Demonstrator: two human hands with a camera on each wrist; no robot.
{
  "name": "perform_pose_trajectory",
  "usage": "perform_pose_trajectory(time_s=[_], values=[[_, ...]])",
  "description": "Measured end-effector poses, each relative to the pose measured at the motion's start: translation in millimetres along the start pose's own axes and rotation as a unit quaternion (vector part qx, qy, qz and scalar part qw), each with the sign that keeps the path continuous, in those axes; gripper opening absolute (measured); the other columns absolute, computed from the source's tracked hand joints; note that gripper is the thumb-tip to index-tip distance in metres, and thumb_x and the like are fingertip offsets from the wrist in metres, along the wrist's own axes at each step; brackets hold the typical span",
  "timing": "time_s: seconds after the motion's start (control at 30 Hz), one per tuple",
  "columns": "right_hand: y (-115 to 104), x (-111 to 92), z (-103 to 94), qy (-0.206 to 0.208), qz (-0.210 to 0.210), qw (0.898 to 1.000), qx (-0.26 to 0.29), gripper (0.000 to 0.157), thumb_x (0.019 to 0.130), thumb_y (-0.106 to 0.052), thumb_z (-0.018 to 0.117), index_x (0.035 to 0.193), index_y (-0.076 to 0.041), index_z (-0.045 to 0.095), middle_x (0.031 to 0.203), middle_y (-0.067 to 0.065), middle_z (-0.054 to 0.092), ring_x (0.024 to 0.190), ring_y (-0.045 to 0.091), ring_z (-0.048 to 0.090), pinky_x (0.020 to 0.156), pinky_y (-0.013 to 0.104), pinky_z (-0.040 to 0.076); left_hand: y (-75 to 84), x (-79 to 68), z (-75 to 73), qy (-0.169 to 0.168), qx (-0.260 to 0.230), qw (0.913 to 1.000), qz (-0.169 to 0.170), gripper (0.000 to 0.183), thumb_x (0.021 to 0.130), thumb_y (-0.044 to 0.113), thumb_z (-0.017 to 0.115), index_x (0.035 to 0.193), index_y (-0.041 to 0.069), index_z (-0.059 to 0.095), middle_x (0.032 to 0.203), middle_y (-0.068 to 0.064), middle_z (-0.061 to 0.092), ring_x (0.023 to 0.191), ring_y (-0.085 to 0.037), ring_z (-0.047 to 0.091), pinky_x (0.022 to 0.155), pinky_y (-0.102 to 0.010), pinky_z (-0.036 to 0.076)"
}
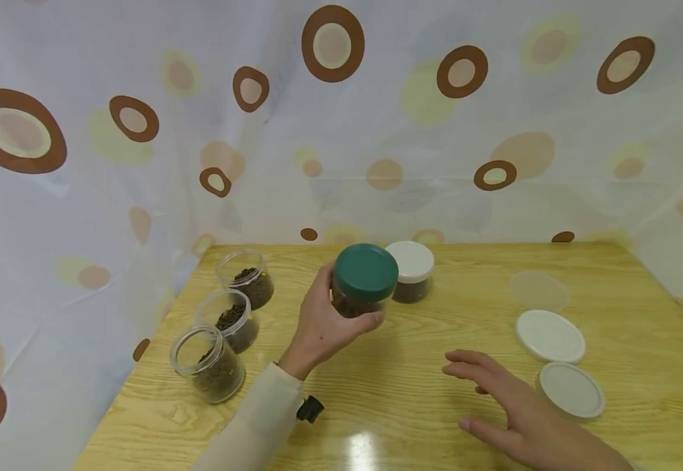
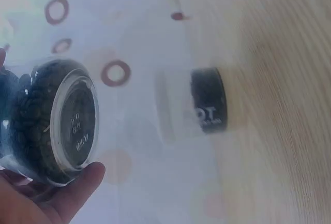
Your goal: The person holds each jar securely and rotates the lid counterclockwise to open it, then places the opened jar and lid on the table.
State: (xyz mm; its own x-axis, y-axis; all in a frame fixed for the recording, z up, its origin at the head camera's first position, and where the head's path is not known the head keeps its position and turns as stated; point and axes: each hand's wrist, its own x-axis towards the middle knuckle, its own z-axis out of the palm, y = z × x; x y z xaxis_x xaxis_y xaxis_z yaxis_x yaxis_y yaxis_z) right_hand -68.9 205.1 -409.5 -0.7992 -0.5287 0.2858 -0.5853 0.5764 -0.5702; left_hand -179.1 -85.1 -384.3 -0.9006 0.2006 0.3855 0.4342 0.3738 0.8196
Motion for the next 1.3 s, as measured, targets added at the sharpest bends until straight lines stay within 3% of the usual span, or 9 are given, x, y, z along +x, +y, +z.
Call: perform_pose_trajectory(time_s=[0.17, 0.4, 0.6, 0.67, 0.8, 1.03, 1.13, 1.3], values=[[-4.5, 3.7, -3.0, 0.017, -0.008, 1.000, -0.015, 0.062, 0.092, -0.022, 0.070, 0.146, -0.032, 0.042, 0.148, -0.010, 0.043, 0.127, -0.007, 0.048, 0.088, 0.024, 0.055, 21.4, -33.4, -8.5, 0.000, 0.017, 0.9998, 0.013, 0.086, 0.070, 0.037, 0.087, 0.143, 0.035, 0.041, 0.135, 0.009, 0.053, 0.123, -0.011, 0.055, 0.100, -0.050, 0.049], [-8.5, 5.1, -3.7, 0.021, -0.019, 1.000, -0.011, 0.062, 0.092, -0.022, 0.070, 0.146, -0.031, 0.042, 0.148, -0.010, 0.043, 0.127, -0.007, 0.047, 0.087, 0.023, 0.054, 31.3, -74.9, -14.6, -0.013, 0.054, 0.9982, -0.021, 0.090, 0.065, 0.036, 0.091, 0.140, 0.043, 0.041, 0.130, 0.015, 0.052, 0.116, -0.007, 0.057, 0.097, -0.046, 0.049], [-13.4, 5.3, -2.6, 0.013, -0.007, 1.000, -0.014, 0.059, 0.094, -0.027, 0.068, 0.146, -0.033, 0.041, 0.148, -0.011, 0.043, 0.124, -0.002, 0.052, 0.088, 0.023, 0.054, 25.4, -98.3, -13.7, -0.048, 0.173, 0.9832, -0.033, 0.091, 0.063, 0.045, 0.089, 0.142, 0.028, 0.047, 0.129, 0.010, 0.056, 0.111, -0.008, 0.059, 0.090, -0.039, 0.054], [-15.2, 6.1, -2.0, 0.012, -0.005, 1.000, -0.015, 0.059, 0.094, -0.029, 0.068, 0.147, -0.034, 0.040, 0.148, -0.012, 0.044, 0.123, -0.001, 0.054, 0.088, 0.023, 0.054, 23.0, -102.7, -11.4, -0.055, 0.191, 0.9794, -0.033, 0.093, 0.064, 0.046, 0.088, 0.143, 0.022, 0.047, 0.130, 0.007, 0.056, 0.111, -0.009, 0.059, 0.089, -0.039, 0.055], [-20.0, 10.3, -0.3, 0.021, -0.008, 1.000, -0.003, 0.061, 0.094, -0.025, 0.069, 0.147, -0.031, 0.040, 0.145, -0.011, 0.047, 0.119, 0.004, 0.057, 0.085, 0.024, 0.054, 19.6, -105.9, -4.3, -0.057, 0.197, 0.9784, -0.022, 0.092, 0.062, 0.046, 0.089, 0.141, 0.022, 0.047, 0.129, 0.008, 0.056, 0.111, -0.007, 0.059, 0.089, -0.037, 0.055], [-33.7, 22.6, 2.7, 0.021, 0.045, 0.997, 0.053, 0.057, 0.095, -0.030, 0.066, 0.146, -0.033, 0.039, 0.135, -0.008, 0.055, 0.106, 0.001, 0.059, 0.078, 0.025, 0.055, 20.7, -105.8, 11.8, -0.053, 0.257, 0.9639, 0.044, 0.090, 0.063, 0.047, 0.087, 0.139, 0.017, 0.050, 0.129, 0.003, 0.057, 0.113, -0.011, 0.059, 0.085, -0.035, 0.057], [-38.0, 26.0, 6.1, 0.013, 0.047, 0.996, 0.069, 0.058, 0.094, -0.032, 0.068, 0.145, -0.031, 0.041, 0.132, -0.005, 0.057, 0.102, 0.002, 0.059, 0.075, 0.024, 0.054, 22.5, -107.0, 17.4, -0.062, 0.272, 0.9584, 0.059, 0.089, 0.064, 0.048, 0.085, 0.139, 0.016, 0.050, 0.129, 0.001, 0.057, 0.113, -0.012, 0.059, 0.082, -0.035, 0.058], [-46.2, 28.9, 10.8, 0.002, 0.089, 0.994, 0.064, 0.065, 0.088, -0.047, 0.071, 0.143, -0.034, 0.041, 0.127, -0.013, 0.057, 0.097, 0.000, 0.058, 0.072, 0.023, 0.053, 26.5, -107.6, 23.4, -0.069, 0.277, 0.9562, 0.066, 0.086, 0.072, 0.059, 0.078, 0.140, 0.015, 0.050, 0.129, 0.000, 0.057, 0.112, -0.013, 0.060, 0.081, -0.035, 0.058]])
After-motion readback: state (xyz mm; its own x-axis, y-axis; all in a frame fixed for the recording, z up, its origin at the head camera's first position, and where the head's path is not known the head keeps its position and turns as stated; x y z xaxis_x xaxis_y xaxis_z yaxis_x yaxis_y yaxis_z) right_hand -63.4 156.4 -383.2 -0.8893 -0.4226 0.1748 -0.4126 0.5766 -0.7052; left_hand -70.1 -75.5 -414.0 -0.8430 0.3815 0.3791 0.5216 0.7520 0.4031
